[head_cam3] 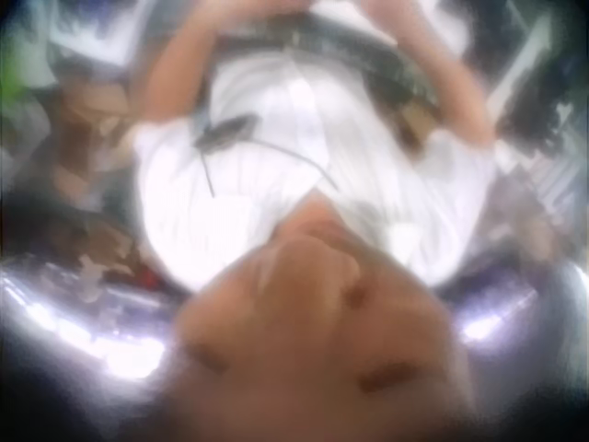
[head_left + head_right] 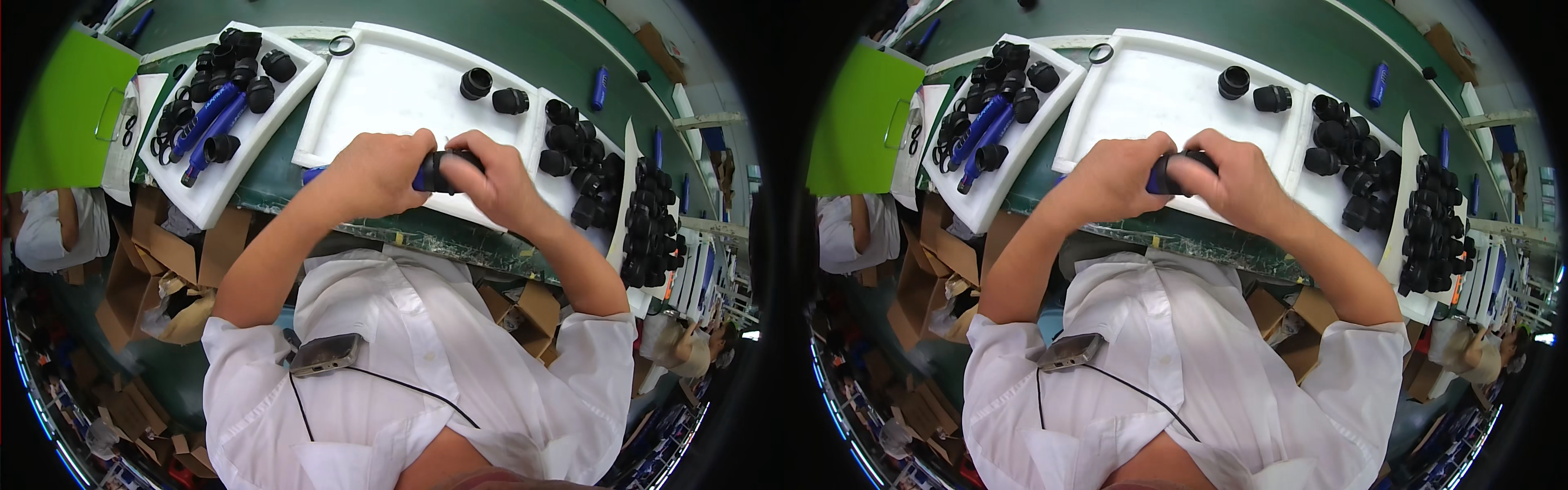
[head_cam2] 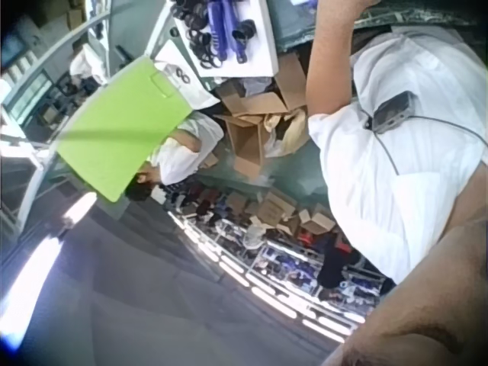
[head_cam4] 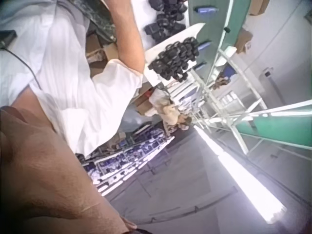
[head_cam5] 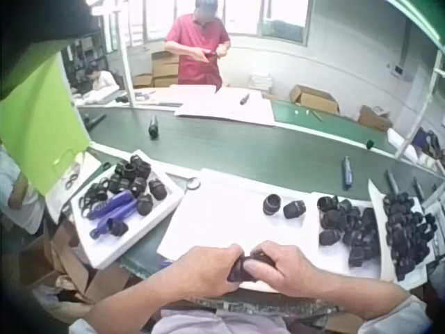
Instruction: The person assembles electronic connectors and component housings by hand at a factory workstation.
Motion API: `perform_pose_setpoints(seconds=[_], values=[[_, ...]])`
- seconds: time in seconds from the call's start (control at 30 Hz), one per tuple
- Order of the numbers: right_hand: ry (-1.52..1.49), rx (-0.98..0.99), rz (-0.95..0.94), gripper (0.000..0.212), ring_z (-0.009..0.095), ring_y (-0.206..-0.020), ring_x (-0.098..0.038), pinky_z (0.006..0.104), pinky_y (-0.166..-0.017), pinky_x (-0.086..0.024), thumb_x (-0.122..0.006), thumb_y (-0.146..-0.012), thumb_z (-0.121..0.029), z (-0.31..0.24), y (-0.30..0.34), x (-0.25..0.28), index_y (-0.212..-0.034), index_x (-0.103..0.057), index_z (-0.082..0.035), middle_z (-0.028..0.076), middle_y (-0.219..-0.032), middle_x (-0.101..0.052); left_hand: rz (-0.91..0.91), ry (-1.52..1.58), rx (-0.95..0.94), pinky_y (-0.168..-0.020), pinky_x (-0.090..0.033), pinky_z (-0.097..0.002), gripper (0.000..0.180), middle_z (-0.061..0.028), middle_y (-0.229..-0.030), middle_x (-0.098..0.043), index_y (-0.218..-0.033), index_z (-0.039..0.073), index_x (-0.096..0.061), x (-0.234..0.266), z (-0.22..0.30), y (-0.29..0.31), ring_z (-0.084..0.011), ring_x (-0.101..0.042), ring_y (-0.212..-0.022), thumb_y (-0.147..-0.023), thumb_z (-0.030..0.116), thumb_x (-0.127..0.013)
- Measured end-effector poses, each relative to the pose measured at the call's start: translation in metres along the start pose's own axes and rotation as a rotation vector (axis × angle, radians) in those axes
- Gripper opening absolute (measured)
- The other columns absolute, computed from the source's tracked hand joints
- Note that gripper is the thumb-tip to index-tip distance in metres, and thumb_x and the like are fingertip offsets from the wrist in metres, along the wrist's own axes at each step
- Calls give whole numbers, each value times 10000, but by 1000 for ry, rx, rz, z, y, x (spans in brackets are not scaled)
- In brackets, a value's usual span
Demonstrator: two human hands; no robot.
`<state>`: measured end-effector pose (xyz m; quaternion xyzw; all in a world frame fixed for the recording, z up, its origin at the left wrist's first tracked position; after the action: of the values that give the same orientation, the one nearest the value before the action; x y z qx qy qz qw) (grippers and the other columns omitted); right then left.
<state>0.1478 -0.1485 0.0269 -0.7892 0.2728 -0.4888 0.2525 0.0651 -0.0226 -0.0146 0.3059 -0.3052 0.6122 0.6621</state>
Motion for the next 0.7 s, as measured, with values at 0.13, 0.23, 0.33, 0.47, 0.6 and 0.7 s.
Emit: perform_pose_setpoints(seconds=[0.13,0.23,0.33,0.47,0.6,0.7], values=[[-802,-1333,-798,384,266,-710,-635,375,-604,-539,-733,-933,-353,44,49,-46,-1078,-641,-9,117,-797,-618,-28,-179,66,-783,-550,-454,448,-175,-912,-708,-1112,38,-562,5,-4,-5,-387,-696,-884,-769,187,-808],[62,56,33,605,141,-516,-543,288,-406,-455,-482,-1033,-587,1,8,-16,-915,-660,-21,38,-645,-540,-44,-78,67,-782,-551,-457,434,-174,-899,-706,-1094,38,-559,10,-7,-9,-381,-698,-880,-766,179,-806],[-812,-1358,-716,461,275,-659,-623,369,-581,-533,-753,-907,-398,49,47,-47,-1092,-641,9,128,-763,-606,-49,-247,65,-785,-550,-458,417,-183,-885,-702,-1079,32,-565,12,-2,-7,-384,-694,-861,-767,176,-800],[-45,-2,52,516,179,-532,-558,341,-546,-506,-643,-963,-502,1,6,-17,-886,-642,8,60,-630,-541,-120,103,37,-806,-535,-455,496,-224,-917,-696,-1097,1,-595,9,-17,-6,-414,-683,-905,-730,255,-812],[-568,-1313,-479,412,302,-656,-636,390,-638,-540,-793,-862,-324,40,47,-38,-1036,-658,24,144,-782,-639,-74,-172,98,-784,-545,-481,431,-191,-914,-711,-1026,16,-576,-4,-5,-6,-409,-698,-878,-761,270,-802],[-561,-869,-270,386,314,-672,-659,399,-656,-555,-802,-848,-276,36,37,-35,-1036,-654,27,179,-744,-627,-15,-211,54,-780,-541,-476,438,-195,-904,-708,-1016,6,-569,2,-2,-5,-413,-696,-877,-752,266,-801]])
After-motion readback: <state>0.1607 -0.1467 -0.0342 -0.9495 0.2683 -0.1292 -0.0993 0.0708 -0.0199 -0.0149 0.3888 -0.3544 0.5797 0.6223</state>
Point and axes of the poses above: each hand's wrist, its own y-axis away from the middle knuckle, its own x-axis out of the back of the hand, z = x × y, the point moved 6 cm from there along -y, towards the middle knuckle
